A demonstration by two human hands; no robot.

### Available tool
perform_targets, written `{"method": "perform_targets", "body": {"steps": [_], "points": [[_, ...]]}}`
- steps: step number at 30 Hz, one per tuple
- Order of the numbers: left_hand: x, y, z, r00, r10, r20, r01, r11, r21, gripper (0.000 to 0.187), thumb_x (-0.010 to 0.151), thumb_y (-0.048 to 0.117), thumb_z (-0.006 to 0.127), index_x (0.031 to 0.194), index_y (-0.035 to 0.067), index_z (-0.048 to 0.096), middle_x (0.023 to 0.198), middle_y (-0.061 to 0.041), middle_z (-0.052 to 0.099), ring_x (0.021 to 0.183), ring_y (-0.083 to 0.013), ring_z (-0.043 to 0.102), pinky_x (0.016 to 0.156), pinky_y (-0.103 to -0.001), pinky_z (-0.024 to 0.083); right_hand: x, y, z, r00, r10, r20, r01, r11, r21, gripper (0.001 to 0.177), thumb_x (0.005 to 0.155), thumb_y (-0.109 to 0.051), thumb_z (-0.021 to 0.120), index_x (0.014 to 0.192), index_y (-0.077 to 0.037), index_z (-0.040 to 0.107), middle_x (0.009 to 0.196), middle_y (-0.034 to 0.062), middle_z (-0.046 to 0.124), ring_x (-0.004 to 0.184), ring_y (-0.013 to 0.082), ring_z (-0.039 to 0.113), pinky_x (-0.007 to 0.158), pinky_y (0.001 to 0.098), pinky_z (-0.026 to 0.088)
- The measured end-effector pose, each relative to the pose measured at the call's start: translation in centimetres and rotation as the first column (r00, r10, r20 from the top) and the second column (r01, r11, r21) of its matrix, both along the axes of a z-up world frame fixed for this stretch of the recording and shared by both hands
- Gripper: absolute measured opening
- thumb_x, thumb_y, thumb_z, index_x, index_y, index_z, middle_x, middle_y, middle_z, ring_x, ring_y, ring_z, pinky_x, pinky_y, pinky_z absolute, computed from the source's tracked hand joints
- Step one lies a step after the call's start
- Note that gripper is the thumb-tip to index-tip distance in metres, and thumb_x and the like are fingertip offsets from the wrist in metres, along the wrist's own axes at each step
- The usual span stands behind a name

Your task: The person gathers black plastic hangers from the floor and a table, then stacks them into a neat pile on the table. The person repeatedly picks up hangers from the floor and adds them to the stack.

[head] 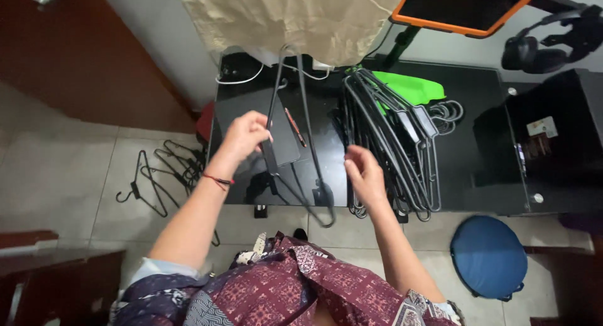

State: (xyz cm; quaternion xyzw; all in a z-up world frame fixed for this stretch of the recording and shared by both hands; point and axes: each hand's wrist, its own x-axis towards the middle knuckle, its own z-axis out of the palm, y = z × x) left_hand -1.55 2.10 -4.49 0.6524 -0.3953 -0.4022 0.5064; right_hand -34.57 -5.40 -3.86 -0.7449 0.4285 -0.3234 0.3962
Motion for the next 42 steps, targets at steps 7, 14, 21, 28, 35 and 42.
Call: {"method": "perform_targets", "body": {"steps": [7,14,21,28,35,42], "points": [[-1.9,-3.8,5.5,0.892,-0.106,0.439,0.161,0.983,-0.088,0.032,0.083,0.015,0.076,0.114,0.021,0.074,0.09,0.001,0.079,0.089,-0.0194,0.075,0.079,-0.035,0.061,-1.2,2.0,8.1,0.998,-0.064,-0.023,0.049,0.914,-0.404,0.035,0.093,-0.011,0.071,0.127,-0.014,0.069,0.108,0.008,0.068,0.1,0.0301,0.067,0.091,0.0404,0.054],[-6.1,-6.9,4.0,0.976,-0.073,-0.207,0.029,0.977,-0.211,0.069,0.093,-0.008,0.06,0.153,0.005,0.029,0.084,-0.027,0.068,0.056,-0.0304,0.069,0.044,-0.032,0.062,-1.2,4.7,6.0,0.937,-0.089,-0.338,-0.196,0.666,-0.72,0.043,0.093,-0.03,0.064,0.135,-0.021,0.061,0.124,0.003,0.062,0.111,0.0247,0.061,0.089,0.0365,0.049],[-7.4,-6.0,9.4,0.968,-0.25,-0.001,0.25,0.968,-0.036,0.052,0.092,-0.002,0.061,0.143,0.003,0.054,0.094,-0.026,0.07,0.072,-0.0343,0.075,0.062,-0.041,0.066,-5.8,3.4,9.3,0.92,-0.271,-0.284,-0.07,0.598,-0.798,0.026,0.105,-0.021,0.053,0.122,-0.029,0.07,0.087,-0.0054,0.063,0.079,0.0143,0.065,0.068,0.0266,0.048],[-5.8,-8.6,3.0,0.673,0.111,0.732,0.273,0.882,-0.384,0.047,0.098,0.022,0.073,0.143,0.017,0.064,0.129,-0.009,0.055,0.123,-0.0305,0.055,0.107,-0.045,0.04,-11.7,0.1,8.4,0.944,-0.316,-0.09,0.206,0.784,-0.586,0.026,0.096,-0.019,0.072,0.121,-0.026,0.074,0.095,-0.0102,0.075,0.085,0.0143,0.071,0.081,0.0263,0.053],[-9.0,-13.4,0.6,0.831,0.041,0.555,0.197,0.911,-0.363,0.023,0.098,0.024,0.073,0.12,0.02,0.076,0.109,-0.005,0.065,0.105,-0.0254,0.068,0.096,-0.037,0.053,-15.6,-3.8,3.4,0.887,-0.456,-0.074,0.427,0.87,-0.245,0.024,0.093,-0.01,0.073,0.115,-0.018,0.077,0.087,0.0059,0.072,0.064,0.0202,0.072,0.07,0.034,0.058],[-12.9,-24.0,-3.1,0.999,0.038,0.021,-0.028,0.935,-0.353,0.042,0.085,0.016,0.08,0.125,0.008,0.07,0.118,-0.014,0.063,0.103,-0.0217,0.07,0.093,-0.032,0.058,-17.8,-8.7,-1.9,0.778,-0.557,-0.289,0.528,0.83,-0.179,0.023,0.091,-0.023,0.075,0.114,-0.02,0.079,0.087,0.0095,0.064,0.085,0.0342,0.071,0.08,0.0433,0.055]]}}
